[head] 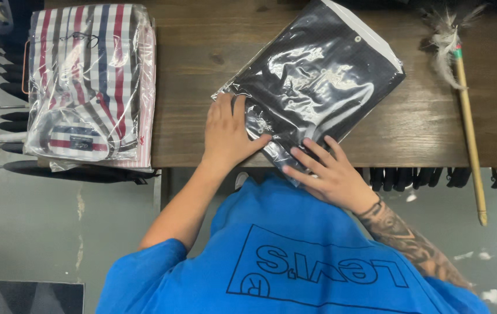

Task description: The person uses a feather duster to clean the surface of several packaged shirts on a wooden table. They handle each shirt individually, dusting the plastic packaging before setting the item aside and moving to the next one.

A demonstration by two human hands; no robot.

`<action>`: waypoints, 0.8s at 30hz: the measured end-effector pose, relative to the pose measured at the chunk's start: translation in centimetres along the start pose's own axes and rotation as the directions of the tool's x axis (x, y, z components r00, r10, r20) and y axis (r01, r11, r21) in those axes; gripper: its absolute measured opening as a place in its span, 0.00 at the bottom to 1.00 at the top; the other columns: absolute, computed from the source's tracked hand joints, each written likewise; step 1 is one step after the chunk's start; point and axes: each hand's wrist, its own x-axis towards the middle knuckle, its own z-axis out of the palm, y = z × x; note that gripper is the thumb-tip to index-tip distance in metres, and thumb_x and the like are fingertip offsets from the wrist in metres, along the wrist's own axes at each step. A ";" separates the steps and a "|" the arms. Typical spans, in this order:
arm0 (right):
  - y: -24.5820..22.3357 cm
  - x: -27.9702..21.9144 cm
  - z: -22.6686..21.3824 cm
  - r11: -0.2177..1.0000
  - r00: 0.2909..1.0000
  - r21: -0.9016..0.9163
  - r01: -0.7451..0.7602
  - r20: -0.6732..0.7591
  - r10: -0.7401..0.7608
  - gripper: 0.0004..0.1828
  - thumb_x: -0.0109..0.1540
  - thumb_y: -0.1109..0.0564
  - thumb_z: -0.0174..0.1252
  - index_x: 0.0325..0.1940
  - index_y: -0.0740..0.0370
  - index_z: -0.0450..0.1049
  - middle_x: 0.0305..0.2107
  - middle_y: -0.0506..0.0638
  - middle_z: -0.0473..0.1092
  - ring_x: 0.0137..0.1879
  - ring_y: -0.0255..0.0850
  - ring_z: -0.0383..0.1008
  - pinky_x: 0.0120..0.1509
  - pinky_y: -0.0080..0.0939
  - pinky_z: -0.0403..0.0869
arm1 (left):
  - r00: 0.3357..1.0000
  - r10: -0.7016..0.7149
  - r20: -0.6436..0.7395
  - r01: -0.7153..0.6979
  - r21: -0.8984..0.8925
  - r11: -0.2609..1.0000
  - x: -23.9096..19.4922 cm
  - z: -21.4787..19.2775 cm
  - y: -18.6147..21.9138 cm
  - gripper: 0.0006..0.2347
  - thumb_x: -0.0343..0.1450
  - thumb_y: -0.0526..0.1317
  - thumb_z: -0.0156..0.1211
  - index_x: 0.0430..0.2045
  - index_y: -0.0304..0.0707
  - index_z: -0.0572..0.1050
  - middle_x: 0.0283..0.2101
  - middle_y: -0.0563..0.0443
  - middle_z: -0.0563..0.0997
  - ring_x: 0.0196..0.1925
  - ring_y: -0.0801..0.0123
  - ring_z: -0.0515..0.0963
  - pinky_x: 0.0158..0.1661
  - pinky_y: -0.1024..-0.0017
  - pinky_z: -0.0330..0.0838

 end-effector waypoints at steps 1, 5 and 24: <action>0.4 -0.1 1.3 1.000 0.999 -0.014 -0.001 -0.044 0.000 0.20 0.64 0.49 0.53 0.61 0.40 0.73 0.62 0.51 0.69 0.68 0.53 0.66 0.69 0.64 0.63 | 1.000 -0.004 0.020 0.003 0.009 1.000 0.0 0.0 0.2 0.45 0.57 0.66 0.68 0.61 0.28 0.64 0.59 0.23 0.67 0.67 0.31 0.63 0.67 0.42 0.52; 0.7 0.0 2.5 1.000 0.989 -0.010 -0.020 -0.148 0.018 0.18 0.69 0.52 0.43 0.53 0.44 0.79 0.55 0.48 0.75 0.62 0.48 0.74 0.66 0.55 0.68 | 0.997 0.074 -0.026 -0.071 0.090 0.993 -0.9 0.1 0.8 0.39 0.60 0.64 0.68 0.55 0.27 0.69 0.60 0.22 0.67 0.69 0.35 0.62 0.67 0.44 0.50; 8.6 6.0 1.4 0.964 0.815 -0.197 -0.176 0.520 0.255 0.62 0.48 0.09 0.43 0.79 0.37 0.49 0.75 0.59 0.49 0.78 0.69 0.44 0.72 0.85 0.39 | 0.958 0.253 0.134 -0.271 0.147 0.951 0.8 2.1 3.0 0.50 0.54 0.74 0.59 0.68 0.45 0.60 0.70 0.27 0.57 0.75 0.39 0.53 0.71 0.48 0.44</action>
